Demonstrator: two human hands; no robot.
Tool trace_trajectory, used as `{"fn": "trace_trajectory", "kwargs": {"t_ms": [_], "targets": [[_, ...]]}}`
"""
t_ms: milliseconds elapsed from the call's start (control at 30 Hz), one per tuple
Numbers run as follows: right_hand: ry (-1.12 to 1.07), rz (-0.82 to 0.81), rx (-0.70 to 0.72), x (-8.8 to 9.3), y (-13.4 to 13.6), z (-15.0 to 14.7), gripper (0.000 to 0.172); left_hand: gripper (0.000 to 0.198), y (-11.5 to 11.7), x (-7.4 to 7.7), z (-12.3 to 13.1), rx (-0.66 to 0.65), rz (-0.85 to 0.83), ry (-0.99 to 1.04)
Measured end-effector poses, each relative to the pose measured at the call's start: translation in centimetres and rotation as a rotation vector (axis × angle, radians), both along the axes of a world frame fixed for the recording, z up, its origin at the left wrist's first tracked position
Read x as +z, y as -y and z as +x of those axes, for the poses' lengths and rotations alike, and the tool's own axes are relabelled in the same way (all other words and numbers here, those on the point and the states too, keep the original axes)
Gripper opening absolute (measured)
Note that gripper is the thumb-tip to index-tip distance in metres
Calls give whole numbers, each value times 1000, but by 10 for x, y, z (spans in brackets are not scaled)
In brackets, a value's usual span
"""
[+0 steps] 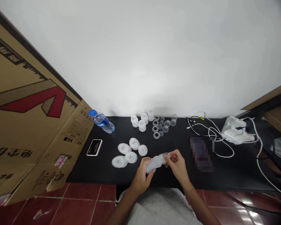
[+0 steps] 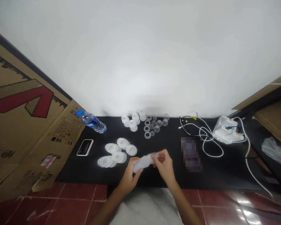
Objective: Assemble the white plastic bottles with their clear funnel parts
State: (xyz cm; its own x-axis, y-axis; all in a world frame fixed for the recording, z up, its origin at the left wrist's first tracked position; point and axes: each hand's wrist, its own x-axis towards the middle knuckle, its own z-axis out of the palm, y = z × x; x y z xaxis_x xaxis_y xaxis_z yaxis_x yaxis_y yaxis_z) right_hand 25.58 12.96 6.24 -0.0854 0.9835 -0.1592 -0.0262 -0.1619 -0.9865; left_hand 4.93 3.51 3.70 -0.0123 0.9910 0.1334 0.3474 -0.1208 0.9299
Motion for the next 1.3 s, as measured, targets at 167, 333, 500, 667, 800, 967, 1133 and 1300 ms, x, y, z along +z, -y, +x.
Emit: {"fn": "trace_trajectory", "kwargs": {"t_ms": [167,333,500,667,800,967,1133,1300], "targets": [[37,-12,120,13,5,-5,48,40,-2,0,2,-16,-7,0],[5,4,269,22,7,-14,52,49,2,2,3,19,24,-51],[217,115,318,41,-6,-4,50,62,17,9,3,80,151,-203],[425,314,281,45,-27,-1,46,48,37,-5,-14,428,558,-411],[496,347,370,30,-43,-17,53,75,38,-11,-46,900,651,-330],[450,316,466,6,-52,-45,52,106,26,7,-87,667,262,-42],[329,154,599,-8,-50,-64,103,129,18,8,-92,510,34,-83],[319,104,586,-5,-45,-85,130,123,9,-2,-83,535,-1,-78]]}}
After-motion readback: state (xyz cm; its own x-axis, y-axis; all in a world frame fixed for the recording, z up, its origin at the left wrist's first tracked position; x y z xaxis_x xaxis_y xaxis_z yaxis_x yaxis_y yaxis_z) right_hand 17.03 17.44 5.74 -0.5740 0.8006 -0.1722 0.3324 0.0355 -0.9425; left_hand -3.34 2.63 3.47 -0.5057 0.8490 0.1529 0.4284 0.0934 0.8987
